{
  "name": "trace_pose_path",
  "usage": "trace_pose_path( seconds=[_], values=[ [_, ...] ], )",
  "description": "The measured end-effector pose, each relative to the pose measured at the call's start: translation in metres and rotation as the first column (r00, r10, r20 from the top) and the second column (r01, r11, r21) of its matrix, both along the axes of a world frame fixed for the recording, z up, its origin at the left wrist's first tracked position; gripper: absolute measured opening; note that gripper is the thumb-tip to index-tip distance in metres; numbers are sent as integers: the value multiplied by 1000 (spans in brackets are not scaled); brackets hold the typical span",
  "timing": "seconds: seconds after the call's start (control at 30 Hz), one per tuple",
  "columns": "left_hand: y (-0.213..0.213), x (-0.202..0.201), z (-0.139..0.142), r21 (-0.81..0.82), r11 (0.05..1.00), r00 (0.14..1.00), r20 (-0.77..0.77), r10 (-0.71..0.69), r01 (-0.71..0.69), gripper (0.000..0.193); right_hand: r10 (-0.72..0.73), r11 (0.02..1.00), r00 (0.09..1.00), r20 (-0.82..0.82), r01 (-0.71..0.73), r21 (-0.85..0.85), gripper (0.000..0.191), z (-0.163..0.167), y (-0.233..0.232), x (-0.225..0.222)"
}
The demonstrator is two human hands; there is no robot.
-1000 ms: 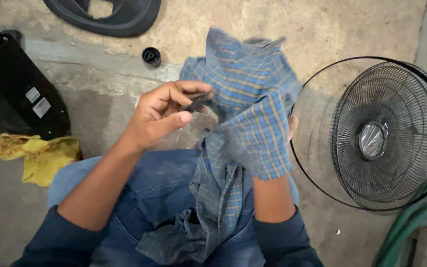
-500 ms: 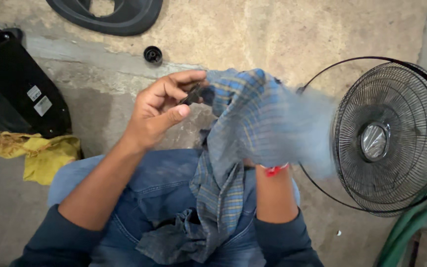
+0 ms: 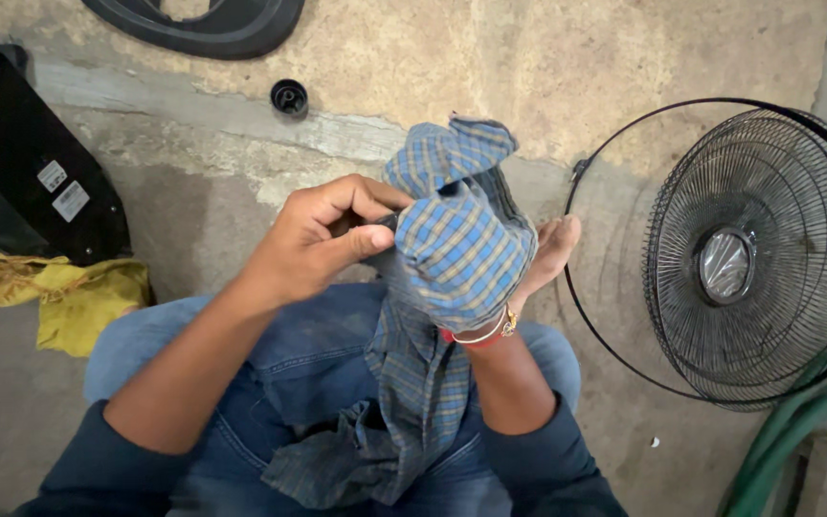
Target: The person uses a red tool to scrape a black circular frame, then wipes the frame with a blue checkered cloth. They proceed to wipe a small black cap and a larger black plastic fan cover with the same cloth.
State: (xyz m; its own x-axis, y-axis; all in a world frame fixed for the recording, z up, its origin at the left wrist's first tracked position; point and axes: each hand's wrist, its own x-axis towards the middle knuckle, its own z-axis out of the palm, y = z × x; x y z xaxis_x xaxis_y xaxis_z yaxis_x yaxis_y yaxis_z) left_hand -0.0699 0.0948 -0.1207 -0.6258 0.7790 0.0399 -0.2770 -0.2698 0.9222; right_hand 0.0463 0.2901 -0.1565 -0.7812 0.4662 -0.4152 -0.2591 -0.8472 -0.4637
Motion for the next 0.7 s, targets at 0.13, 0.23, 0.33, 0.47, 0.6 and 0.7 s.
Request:
trace_pose_path(
  seconds=[0.13,0.23,0.33,0.47,0.6,0.7],
  values=[
    [2,3,0,-63,997,999,-13,32,-33,15,-26,998,999,33,23,64,107,-13,7,-6],
    [0,1,-1,-106,993,994,-100,38,-49,17,-103,990,990,101,92,111,104,-20,14,-11],
    [-4,-3,-3,-116,992,982,-186,26,-48,19,-188,975,968,169,163,152,100,-21,15,-11],
    [-4,-4,-12,-190,979,982,-184,39,-75,18,-182,980,965,189,162,118,101,-22,7,-8],
    [2,-6,-23,-121,992,996,-82,35,-45,16,-296,937,932,210,240,256,101,-31,15,-5],
    [3,-7,-27,120,992,997,78,18,-27,15,-170,972,972,164,137,193,104,-44,41,1]
  ],
)
